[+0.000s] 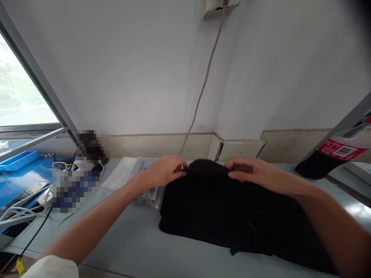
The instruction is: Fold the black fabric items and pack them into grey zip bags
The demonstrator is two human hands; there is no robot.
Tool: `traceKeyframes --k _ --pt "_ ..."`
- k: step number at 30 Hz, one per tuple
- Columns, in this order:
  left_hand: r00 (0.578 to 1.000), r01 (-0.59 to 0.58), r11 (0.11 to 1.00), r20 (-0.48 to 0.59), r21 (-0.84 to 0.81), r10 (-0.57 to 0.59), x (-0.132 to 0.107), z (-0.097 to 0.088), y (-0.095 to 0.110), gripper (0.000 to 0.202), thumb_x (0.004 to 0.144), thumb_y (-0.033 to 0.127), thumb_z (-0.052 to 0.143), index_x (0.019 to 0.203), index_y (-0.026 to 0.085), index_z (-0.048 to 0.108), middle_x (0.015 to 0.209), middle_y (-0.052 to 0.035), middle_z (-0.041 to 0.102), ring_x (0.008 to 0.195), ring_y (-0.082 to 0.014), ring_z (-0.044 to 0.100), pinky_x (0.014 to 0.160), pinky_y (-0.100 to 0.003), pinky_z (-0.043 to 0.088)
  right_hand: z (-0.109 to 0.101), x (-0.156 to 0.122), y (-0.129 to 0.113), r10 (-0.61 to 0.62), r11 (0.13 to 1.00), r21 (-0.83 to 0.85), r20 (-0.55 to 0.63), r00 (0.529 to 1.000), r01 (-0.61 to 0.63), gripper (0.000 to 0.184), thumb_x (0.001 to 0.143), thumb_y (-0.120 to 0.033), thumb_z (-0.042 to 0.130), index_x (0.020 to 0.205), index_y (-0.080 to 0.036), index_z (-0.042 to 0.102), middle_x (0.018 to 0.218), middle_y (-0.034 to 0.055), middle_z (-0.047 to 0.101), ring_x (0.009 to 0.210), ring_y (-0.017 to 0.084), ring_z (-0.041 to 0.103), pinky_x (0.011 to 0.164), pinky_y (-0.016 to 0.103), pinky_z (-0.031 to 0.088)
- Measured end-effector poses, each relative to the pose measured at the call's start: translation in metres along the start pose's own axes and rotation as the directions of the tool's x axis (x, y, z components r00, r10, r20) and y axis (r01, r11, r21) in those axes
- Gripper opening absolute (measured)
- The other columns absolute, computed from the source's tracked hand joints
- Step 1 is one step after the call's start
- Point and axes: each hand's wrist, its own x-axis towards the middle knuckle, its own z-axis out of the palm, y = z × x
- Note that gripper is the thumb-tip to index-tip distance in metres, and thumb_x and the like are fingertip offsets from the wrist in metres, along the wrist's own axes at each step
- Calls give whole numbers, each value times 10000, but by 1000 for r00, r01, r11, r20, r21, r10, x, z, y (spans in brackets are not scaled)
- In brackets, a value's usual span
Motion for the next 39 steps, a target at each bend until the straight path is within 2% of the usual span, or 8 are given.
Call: traceKeyframes --k 3,8,12,16,26,32,36,39 --pt "974 3 995 226 -105 21 -31 0 16 369 988 565 584 1180 261 668 1002 -14 694 921 -203 639 738 -282 458 -6 -20 -14 37 999 -2 381 924 -39 360 870 -593 685 1023 -278 770 938 67 748 812 241 644 720 334 515" --pt "991 -128 940 76 316 110 -53 39 15 322 1091 394 433 1186 170 644 1276 -117 652 1215 -296 543 975 -405 417 21 -9 -14 121 993 -70 542 832 -99 425 938 -594 575 956 -239 807 895 64 808 563 158 602 533 286 448" --pt "992 -125 907 66 401 108 -60 56 14 329 1078 418 462 1072 164 671 1068 -103 703 1029 -282 614 915 -424 428 36 6 6 120 988 -140 373 920 -72 471 927 -636 579 1161 -280 778 1122 78 798 948 286 729 814 378 564" --pt "989 -126 976 101 180 109 -66 48 29 266 1090 374 459 1119 191 650 1007 -46 720 917 -209 642 881 -364 450 42 11 20 -58 961 -266 56 997 71 596 929 -635 585 1459 -363 585 1579 35 524 1484 375 378 1212 557 284" --pt "993 -106 983 -38 147 113 -99 87 33 898 822 724 687 1461 154 418 1604 -238 363 1478 -440 350 1146 -610 404 76 -39 -16 -39 938 -325 237 971 117 448 788 -470 776 1201 -341 659 1276 38 664 1103 330 639 921 409 526" --pt "996 -87 973 -2 212 90 -101 103 24 315 995 195 542 1307 144 541 1550 -193 493 1453 -321 459 1224 -516 349 102 -62 17 -154 896 -401 119 981 189 376 995 -420 502 1303 -296 678 1441 82 638 1356 369 546 1145 498 406" --pt "982 179 982 -42 -58 -182 -86 82 28 209 1047 265 414 1181 202 561 998 -82 745 909 -254 728 790 -385 587 88 -50 9 -33 976 -215 28 999 39 367 1023 -518 423 1162 -316 695 1158 53 755 1054 312 689 918 419 539" --pt "904 396 862 -28 -316 -426 -69 64 30 339 1083 463 291 1203 240 517 649 26 578 546 -192 577 479 -286 431 73 -28 -3 92 995 39 -47 995 -90 415 978 -632 470 1046 -289 694 977 38 736 899 270 666 772 355 532"
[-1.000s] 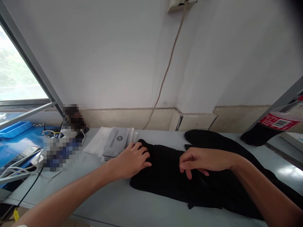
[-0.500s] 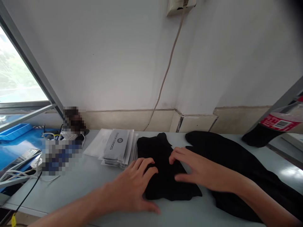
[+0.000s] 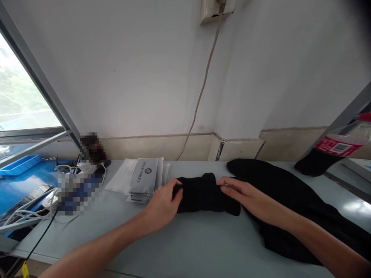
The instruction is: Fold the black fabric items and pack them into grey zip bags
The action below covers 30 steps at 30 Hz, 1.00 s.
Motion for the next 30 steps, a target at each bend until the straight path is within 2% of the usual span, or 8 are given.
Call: traceKeyframes --k 4,6,11,16,20,23,27,30 --pt "993 99 978 -51 -186 -110 22 3 3 392 1058 550 346 1256 232 461 743 12 561 661 -194 576 537 -277 414 -9 23 -4 271 875 399 66 960 -275 531 921 -743 491 1031 -265 695 913 40 713 793 229 639 663 318 512" --pt "986 146 945 -33 -293 -163 29 12 -1 414 1045 568 381 1273 228 446 819 -6 585 756 -203 599 612 -285 448 -11 26 0 289 813 482 153 945 -327 531 884 -744 559 1071 -271 713 993 58 739 872 249 664 694 324 529" --pt "962 231 825 -4 -515 -272 33 28 -3 423 1028 568 449 1285 232 438 1016 -58 624 952 -225 619 784 -323 501 -18 23 10 176 916 320 217 960 -240 416 768 -498 828 1116 -298 722 1218 49 725 1098 276 654 811 318 534" --pt "963 248 810 47 -531 -265 30 32 -1 553 987 592 530 1374 232 366 1116 -96 643 1035 -263 647 863 -391 538 -12 38 26 153 960 227 68 986 -165 377 808 -538 740 1064 -264 705 1235 58 712 918 239 686 645 294 503" --pt "975 168 898 -67 -406 -213 26 39 -4 545 1036 383 486 1494 225 236 1364 -171 547 1250 -293 588 1043 -495 493 2 57 46 4 998 68 -156 988 6 356 797 -579 693 916 -243 697 1044 59 761 964 280 689 817 370 528" --pt "975 -13 972 -218 -233 -39 18 44 -3 541 1050 231 382 1544 269 164 1565 -163 353 1417 -268 462 1148 -517 427 8 63 55 -88 992 -108 -258 962 62 331 838 -583 628 902 -263 683 1005 48 767 895 277 688 827 399 517" --pt "962 -159 978 -199 134 184 8 46 -1 534 997 82 335 1487 294 326 1662 -127 194 1426 -288 453 1132 -558 451 7 60 52 -159 961 -256 -213 964 102 308 942 -561 528 994 -289 662 1054 35 759 781 253 669 747 400 523" --pt "952 -192 891 -142 412 271 7 46 -3 601 873 -12 422 1429 217 409 1653 -172 254 1502 -375 331 1134 -636 411 6 58 46 -318 905 -335 -118 941 264 297 1005 -526 463 987 -282 630 1103 64 720 1069 301 660 915 425 520"
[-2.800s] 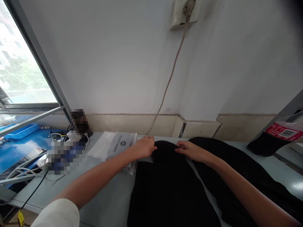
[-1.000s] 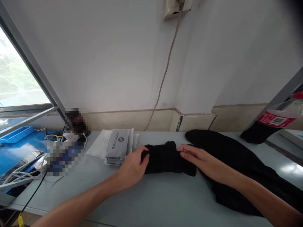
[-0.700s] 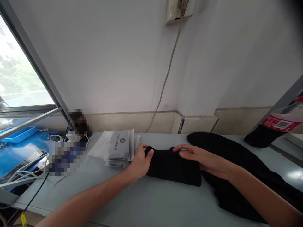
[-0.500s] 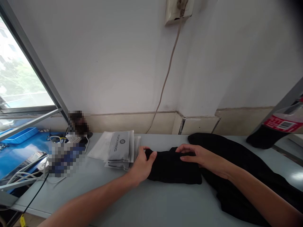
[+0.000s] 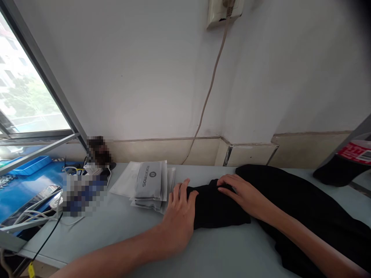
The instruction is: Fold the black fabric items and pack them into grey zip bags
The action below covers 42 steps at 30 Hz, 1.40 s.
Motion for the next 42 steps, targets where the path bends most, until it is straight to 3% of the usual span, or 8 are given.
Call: traceKeyframes --k 4,11,14,19,22,26,29,42 --pt "987 -157 972 6 176 158 5 -2 -6 740 770 8 540 1473 143 353 1657 -228 265 1579 -409 96 1185 -643 337 -1 4 -4 -127 992 6 76 989 127 279 1061 -473 368 1012 -280 563 1308 87 628 1210 290 614 989 428 512" --pt "878 -474 854 193 215 439 12 -4 -17 504 867 102 543 1363 26 505 1427 -223 582 1403 -328 506 1252 -458 315 9 13 8 -121 991 -36 126 985 126 213 1064 -440 399 1042 -290 547 1043 47 684 969 268 652 860 413 534" --pt "917 -393 891 172 230 360 8 5 -20 470 957 98 460 1421 22 468 1504 -238 518 1418 -331 499 1220 -449 374 10 13 15 -140 984 -100 90 986 148 230 1061 -451 406 1087 -292 569 1102 58 682 1018 276 652 888 430 542" --pt "966 -247 956 120 159 229 2 15 -20 422 1095 249 323 1486 141 436 1644 -194 345 1545 -343 281 1210 -516 386 7 6 -4 -238 940 -261 -39 971 220 345 1064 -480 404 1275 -291 601 1302 96 662 1167 307 639 967 485 539" --pt "974 -201 973 124 112 187 0 17 -20 480 1108 324 299 1546 143 373 1674 -173 288 1573 -333 174 1236 -534 341 14 -2 -25 -223 952 -198 65 973 232 439 1064 -532 406 1414 -326 573 1452 66 626 1350 306 559 1113 508 475" --pt "981 -141 987 145 75 129 -3 21 -19 571 1113 382 250 1603 90 284 1689 -166 235 1577 -309 163 1272 -501 281 30 -9 -36 -87 987 -108 286 954 122 621 1064 -590 347 1634 -346 298 1710 -2 290 1574 288 249 1282 546 250" --pt "982 -137 989 141 59 128 -5 24 -19 599 1107 405 265 1627 108 250 1694 -149 215 1579 -312 156 1278 -506 266 35 -10 -31 -50 993 -88 340 939 84 637 1066 -598 322 1648 -356 226 1725 -38 192 1595 265 154 1308 541 160" --pt "981 -61 998 184 13 57 -5 27 -5 636 1101 396 281 1624 38 219 1693 -192 111 1576 -342 47 1283 -561 221 34 -6 -10 -9 996 -78 263 965 31 611 1051 -623 346 1623 -441 231 1714 -88 208 1594 268 103 1302 575 72"
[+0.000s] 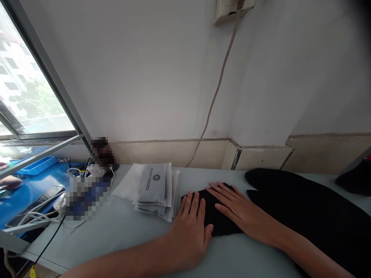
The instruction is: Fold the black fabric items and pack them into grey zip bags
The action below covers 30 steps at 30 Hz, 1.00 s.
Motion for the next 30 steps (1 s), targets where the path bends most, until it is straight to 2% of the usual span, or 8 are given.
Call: traceKeyframes --k 5,11,17,20,23,30 --pt "1000 -3 1000 -29 -30 2 -1 -2 0 618 1104 406 283 1618 66 242 1694 -182 143 1577 -324 56 1273 -572 249 -1 -2 -1 26 999 22 -27 999 -25 607 1037 -645 363 1602 -424 339 1710 -71 220 1589 292 124 1292 597 70" --pt "999 37 995 2 -97 -37 -1 -8 1 620 1104 421 266 1620 77 249 1701 -159 140 1579 -303 71 1287 -545 231 -2 -2 2 52 999 14 -37 998 -51 647 1038 -653 339 1629 -400 270 1717 -67 181 1596 274 96 1295 590 53" --pt "998 57 991 7 -125 -56 0 -7 2 626 1102 426 263 1625 84 243 1705 -146 103 1581 -304 51 1288 -563 215 -3 -2 4 71 997 19 -52 996 -70 655 1023 -680 338 1613 -397 328 1714 -52 212 1588 298 117 1288 599 93" --pt "997 80 989 25 -125 -78 0 -7 2 633 1099 426 265 1626 76 236 1708 -146 87 1581 -314 43 1289 -570 203 -2 -1 6 74 997 17 -46 996 -73 667 1025 -682 323 1623 -388 301 1718 -51 202 1591 282 86 1291 583 76" --pt "997 82 988 -3 -133 -83 0 -5 1 632 1097 439 272 1627 96 245 1711 -137 107 1581 -323 68 1287 -570 219 -1 0 9 76 997 29 -59 995 -74 675 1025 -679 330 1631 -388 276 1716 -53 208 1590 282 77 1290 582 85" --pt "996 71 990 -43 -124 -77 -1 0 -2 618 1094 434 279 1627 122 256 1715 -129 120 1584 -336 67 1278 -592 239 -3 0 10 66 997 43 -70 995 -63 645 1017 -676 363 1598 -394 371 1710 -50 235 1589 296 114 1287 599 100"
